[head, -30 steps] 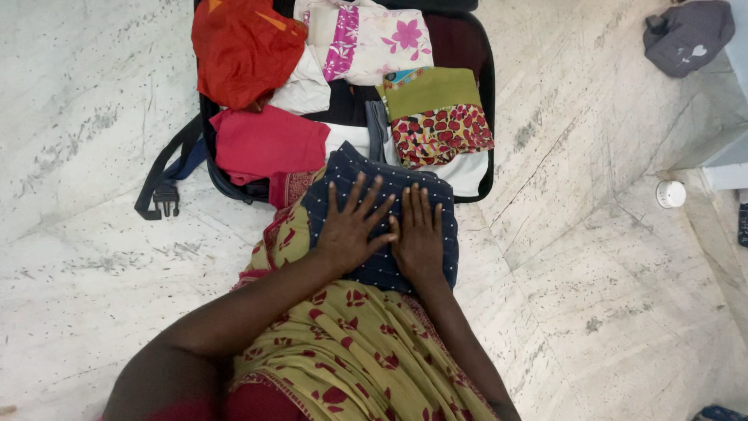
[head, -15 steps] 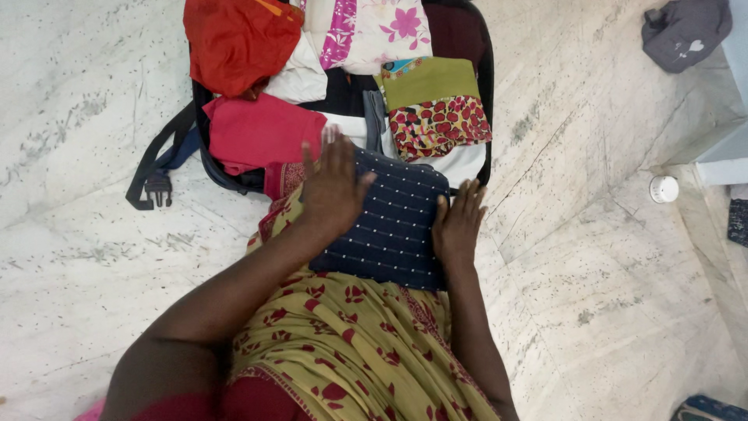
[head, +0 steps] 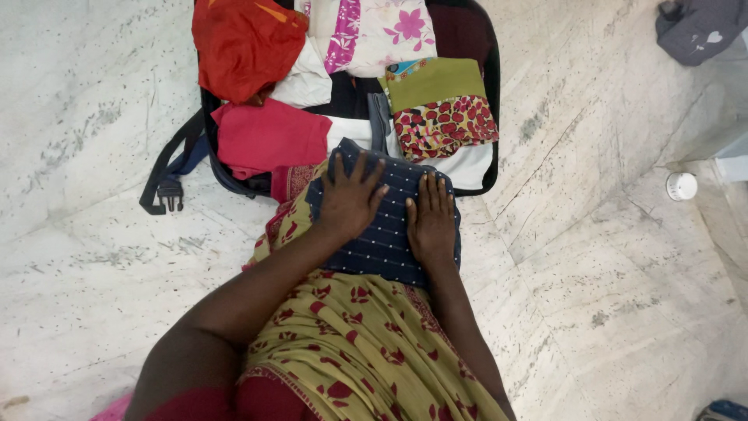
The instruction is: The person folds a green patterned cloth and a dark blue polka-dot cloth by hand and places them into an open suitcase containing other items.
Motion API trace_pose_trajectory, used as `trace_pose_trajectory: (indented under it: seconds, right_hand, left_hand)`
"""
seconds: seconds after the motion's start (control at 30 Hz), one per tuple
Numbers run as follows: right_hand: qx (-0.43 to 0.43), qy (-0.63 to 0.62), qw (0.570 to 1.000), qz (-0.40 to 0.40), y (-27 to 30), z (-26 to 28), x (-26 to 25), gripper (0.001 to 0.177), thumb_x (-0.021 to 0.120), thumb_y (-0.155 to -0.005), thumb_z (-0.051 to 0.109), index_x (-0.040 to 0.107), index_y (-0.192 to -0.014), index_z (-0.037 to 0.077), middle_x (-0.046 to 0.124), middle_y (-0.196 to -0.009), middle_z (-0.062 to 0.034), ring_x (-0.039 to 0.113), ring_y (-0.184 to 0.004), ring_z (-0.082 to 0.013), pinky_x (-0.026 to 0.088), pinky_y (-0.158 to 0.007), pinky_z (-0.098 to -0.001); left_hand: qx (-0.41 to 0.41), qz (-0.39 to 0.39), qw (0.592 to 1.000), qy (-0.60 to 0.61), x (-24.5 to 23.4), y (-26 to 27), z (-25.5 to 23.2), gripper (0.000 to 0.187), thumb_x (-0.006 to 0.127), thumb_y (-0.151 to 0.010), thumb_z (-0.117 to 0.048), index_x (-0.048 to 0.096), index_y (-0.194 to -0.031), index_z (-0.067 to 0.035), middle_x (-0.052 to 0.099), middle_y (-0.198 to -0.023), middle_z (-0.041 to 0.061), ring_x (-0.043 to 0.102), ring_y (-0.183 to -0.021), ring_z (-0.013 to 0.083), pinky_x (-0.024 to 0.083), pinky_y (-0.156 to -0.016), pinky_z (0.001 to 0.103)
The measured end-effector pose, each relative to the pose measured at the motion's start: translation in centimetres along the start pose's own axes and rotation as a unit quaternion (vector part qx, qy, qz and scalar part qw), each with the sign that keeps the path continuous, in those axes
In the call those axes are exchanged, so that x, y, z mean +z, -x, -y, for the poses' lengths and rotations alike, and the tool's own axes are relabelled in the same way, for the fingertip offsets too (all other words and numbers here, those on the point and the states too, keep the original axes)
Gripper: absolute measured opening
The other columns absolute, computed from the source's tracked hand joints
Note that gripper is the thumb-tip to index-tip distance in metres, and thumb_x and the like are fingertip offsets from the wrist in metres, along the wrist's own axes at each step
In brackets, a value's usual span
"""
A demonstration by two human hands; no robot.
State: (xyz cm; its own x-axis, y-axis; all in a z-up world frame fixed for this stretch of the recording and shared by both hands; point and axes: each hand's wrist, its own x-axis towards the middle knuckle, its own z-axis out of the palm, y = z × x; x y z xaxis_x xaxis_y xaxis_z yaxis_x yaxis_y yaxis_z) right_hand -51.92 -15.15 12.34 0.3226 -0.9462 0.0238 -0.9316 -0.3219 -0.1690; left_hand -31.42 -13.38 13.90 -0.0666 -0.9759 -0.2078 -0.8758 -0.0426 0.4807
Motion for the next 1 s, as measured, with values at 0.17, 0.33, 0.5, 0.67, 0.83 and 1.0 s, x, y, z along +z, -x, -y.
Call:
trace_pose_trajectory:
  seconds: [0.17,0.33,0.5,0.67,0.83,1.0]
  right_hand:
    - [0.157,-0.216,0.962,0.050,0.3,-2.2,-2.1,0.068,0.031,-0.109,0.049,0.033,-0.159,0.003,0.036,-0.164,-0.0196,0.036,-0.151,-0.0340,0.031,-0.122,-0.0405]
    - [0.270,-0.195,0.936,0.115,0.4,-3.1,-3.2,0.069,0.031,-0.107,0.052,0.033,-0.160,0.008,0.038,-0.162,-0.0199,0.037,-0.150,-0.0347,0.033,-0.122,-0.0428]
    - [-0.033,-0.058,0.997,-0.024,0.5,-0.4,-1.3,0.063,0.029,-0.113,0.038,0.031,-0.161,-0.001,0.028,-0.168,-0.0238,0.019,-0.157,-0.0394,0.018,-0.125,-0.0586]
    - [-0.103,0.027,0.994,-0.012,-0.3,0.8,1.7,0.059,0.030,-0.111,0.036,0.034,-0.160,0.003,0.030,-0.169,-0.0181,0.021,-0.158,-0.0343,0.015,-0.127,-0.0552]
    - [-0.011,0.006,1.000,-0.012,-0.6,-0.2,1.4,0.062,0.032,-0.112,0.040,0.034,-0.159,-0.001,0.030,-0.167,-0.0196,0.024,-0.156,-0.0347,0.018,-0.126,-0.0519]
    - [0.095,-0.151,0.984,0.009,-0.6,-2.4,0.1,0.068,0.031,-0.110,0.047,0.031,-0.159,-0.001,0.034,-0.164,-0.0221,0.032,-0.153,-0.0370,0.029,-0.123,-0.0482]
  left_hand:
    - [-0.049,-0.016,0.994,0.100,-0.3,-0.8,2.8,0.070,0.022,-0.103,-0.064,0.028,-0.161,-0.026,0.017,-0.169,0.016,0.023,-0.150,0.0491,0.028,-0.117,0.066]
    - [-0.119,-0.051,0.991,0.040,-0.6,-0.4,3.1,0.073,0.017,-0.104,-0.059,0.022,-0.163,-0.018,0.008,-0.169,0.025,0.010,-0.150,0.0493,0.009,-0.114,0.071]
    - [0.103,-0.131,0.986,-0.017,3.5,0.7,-1.4,0.082,0.014,-0.108,-0.064,0.020,-0.163,-0.004,0.009,-0.171,0.023,-0.001,-0.157,0.0370,-0.007,-0.121,0.065]
    - [0.164,-0.084,0.978,-0.100,3.9,1.2,-1.0,0.081,0.015,-0.106,-0.064,0.022,-0.164,-0.008,0.012,-0.172,0.014,0.002,-0.159,0.0342,-0.008,-0.122,0.065]
    - [0.058,-0.032,0.997,-0.037,1.7,0.4,-0.4,0.070,0.020,-0.103,-0.061,0.024,-0.162,-0.025,0.012,-0.170,0.015,0.004,-0.154,0.0441,0.003,-0.117,0.072]
    - [-0.045,-0.018,0.995,0.083,0.8,-1.0,3.1,0.066,0.023,-0.106,-0.060,0.026,-0.163,-0.029,0.017,-0.172,0.015,0.016,-0.154,0.0465,0.020,-0.119,0.070]
